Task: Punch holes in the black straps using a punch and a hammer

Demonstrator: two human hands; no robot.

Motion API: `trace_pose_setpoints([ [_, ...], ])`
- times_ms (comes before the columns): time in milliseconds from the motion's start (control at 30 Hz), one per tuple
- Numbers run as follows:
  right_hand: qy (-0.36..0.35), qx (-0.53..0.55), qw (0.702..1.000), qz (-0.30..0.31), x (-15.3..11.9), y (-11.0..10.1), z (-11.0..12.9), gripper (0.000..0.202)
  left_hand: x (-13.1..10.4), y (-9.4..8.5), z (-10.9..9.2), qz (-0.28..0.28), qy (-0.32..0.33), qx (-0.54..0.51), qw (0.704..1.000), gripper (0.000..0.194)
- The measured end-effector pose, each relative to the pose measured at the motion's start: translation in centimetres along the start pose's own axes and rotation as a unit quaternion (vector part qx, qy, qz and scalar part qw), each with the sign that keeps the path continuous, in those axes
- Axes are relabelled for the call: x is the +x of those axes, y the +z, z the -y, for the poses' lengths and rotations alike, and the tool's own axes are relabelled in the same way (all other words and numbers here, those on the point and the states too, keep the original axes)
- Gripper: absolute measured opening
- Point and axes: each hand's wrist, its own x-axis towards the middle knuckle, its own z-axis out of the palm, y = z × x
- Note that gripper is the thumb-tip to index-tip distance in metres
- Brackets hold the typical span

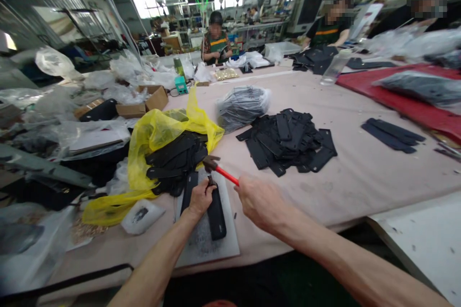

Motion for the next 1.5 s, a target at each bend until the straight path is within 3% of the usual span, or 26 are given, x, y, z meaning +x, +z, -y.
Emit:
trace_pose_setpoints([
  [67, 0.008, -0.075, 0.992, 0.099, -0.5, 0.7, -2.0, 0.027, 0.0, 0.0, 0.1, -0.006, 0.003, -0.002, 1.000, 0.008],
  [133, 0.033, -0.096, 0.987, 0.122, -0.8, 1.2, -4.2, 0.025, 0.0, 0.0, 0.1, -0.011, 0.010, -0.009, 1.000, 0.007],
  [200, 0.088, -0.038, 0.988, 0.122, -1.2, 2.4, -6.5, 0.027, 0.1, -0.2, -0.1, -0.012, 0.013, -0.015, 1.000, 0.008],
  [300, 0.204, 0.066, 0.958, 0.190, -2.5, 5.8, -9.8, 0.031, 0.1, -0.4, -0.2, -0.007, 0.006, -0.022, 1.000, 0.009],
  [400, 0.247, 0.014, 0.947, 0.205, -4.3, 9.7, -11.7, 0.030, 0.2, -0.5, -0.2, 0.003, -0.006, -0.033, 0.999, 0.010],
  [467, 0.198, -0.055, 0.965, 0.161, -5.3, 11.5, -11.5, 0.029, 0.2, -0.5, -0.2, 0.005, -0.016, -0.043, 0.999, 0.012],
  [567, 0.071, -0.114, 0.987, 0.093, -6.2, 13.6, -9.0, 0.047, 0.3, -0.7, -0.3, 0.009, -0.028, -0.056, 0.998, 0.014],
  [700, -0.048, -0.094, 0.986, 0.127, -7.4, 16.9, -5.5, 0.063, 0.5, -0.8, -0.5, 0.012, -0.045, -0.074, 0.996, 0.015],
  [833, -0.058, -0.098, 0.983, 0.146, -8.6, 19.4, -4.9, 0.068, 1.3, -0.8, -0.4, 0.003, -0.140, -0.191, 0.972, 0.017],
  [933, -0.060, -0.097, 0.983, 0.147, -8.7, 19.7, -5.3, 0.068, 2.0, -1.5, -0.4, -0.035, -0.214, -0.314, 0.924, 0.024],
  [1000, -0.057, -0.096, 0.983, 0.143, -8.7, 19.6, -5.4, 0.068, 2.2, -2.3, -0.4, -0.048, -0.219, -0.334, 0.916, 0.026],
  [1167, -0.059, -0.091, 0.984, 0.139, -8.6, 19.2, -5.2, 0.067, 0.6, -3.8, -0.4, -0.004, -0.169, -0.207, 0.964, 0.019],
  [1333, -0.095, -0.087, 0.980, 0.150, -7.2, 17.5, -5.6, 0.054, -1.0, -3.4, 0.5, -0.023, -0.168, -0.177, 0.970, 0.020],
  [1500, -0.251, -0.056, 0.938, 0.233, -4.6, 15.8, -6.5, 0.055, -0.9, -3.2, 1.0, -0.034, -0.173, -0.186, 0.967, 0.020],
])
